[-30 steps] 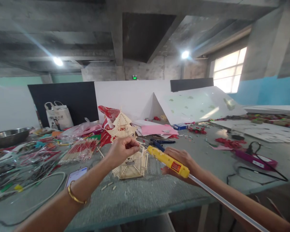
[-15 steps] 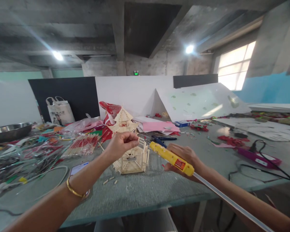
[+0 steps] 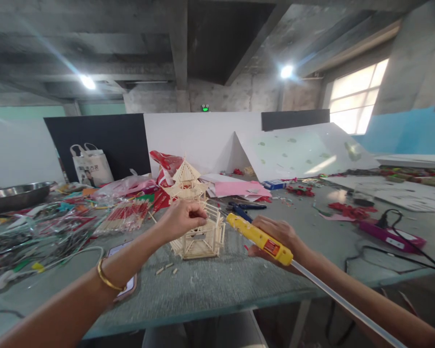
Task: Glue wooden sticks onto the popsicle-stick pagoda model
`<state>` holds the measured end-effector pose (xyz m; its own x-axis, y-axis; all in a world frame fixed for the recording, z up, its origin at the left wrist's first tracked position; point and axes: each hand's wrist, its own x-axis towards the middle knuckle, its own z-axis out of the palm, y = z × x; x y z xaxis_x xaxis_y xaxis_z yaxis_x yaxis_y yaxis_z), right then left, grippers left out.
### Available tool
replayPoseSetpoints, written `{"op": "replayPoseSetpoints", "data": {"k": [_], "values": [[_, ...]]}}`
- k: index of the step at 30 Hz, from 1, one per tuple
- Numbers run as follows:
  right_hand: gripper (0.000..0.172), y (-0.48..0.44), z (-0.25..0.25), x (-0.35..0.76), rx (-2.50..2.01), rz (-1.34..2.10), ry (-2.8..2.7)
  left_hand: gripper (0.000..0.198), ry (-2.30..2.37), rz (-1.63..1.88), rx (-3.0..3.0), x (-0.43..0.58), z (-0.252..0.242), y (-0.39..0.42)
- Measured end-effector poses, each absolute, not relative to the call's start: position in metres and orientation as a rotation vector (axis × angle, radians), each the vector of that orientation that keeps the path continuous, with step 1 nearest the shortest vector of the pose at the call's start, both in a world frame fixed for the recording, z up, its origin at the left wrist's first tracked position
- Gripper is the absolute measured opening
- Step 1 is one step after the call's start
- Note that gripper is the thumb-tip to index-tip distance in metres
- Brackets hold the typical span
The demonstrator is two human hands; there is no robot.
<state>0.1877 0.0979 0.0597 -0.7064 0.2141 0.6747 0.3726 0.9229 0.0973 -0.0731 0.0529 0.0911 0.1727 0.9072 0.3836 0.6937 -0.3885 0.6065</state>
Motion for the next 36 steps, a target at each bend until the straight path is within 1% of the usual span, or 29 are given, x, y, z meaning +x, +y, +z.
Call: {"op": "replayPoseSetpoints", "data": {"k": [6,9,12,19,25,31,36], "values": [[0.048,0.102,0.052,0.192,-0.461,-0.262,-2.374,0.013,1.653,0.667,2.429,-0.073,0.098,0.062],[0.046,0.102,0.05,0.194,-0.476,-0.243,-2.376,0.012,1.686,0.559,2.496,-0.067,0.097,0.065],[0.043,0.101,0.05,0.196,-0.486,-0.231,-2.377,0.014,1.734,0.537,2.522,-0.062,0.092,0.065],[0.044,0.099,0.047,0.199,-0.495,-0.21,-2.342,0.018,1.848,0.471,2.593,-0.063,0.078,0.063],[0.04,0.099,0.046,0.201,-0.459,-0.189,-2.302,0.018,1.944,0.409,2.617,-0.062,0.074,0.059],[0.042,0.101,0.044,0.202,-0.511,-0.226,-2.303,0.016,1.997,0.333,2.702,-0.063,0.067,0.055],[0.039,0.104,0.04,0.202,-0.512,-0.231,-2.296,0.015,2.015,0.306,2.71,-0.063,0.064,0.052]]}}
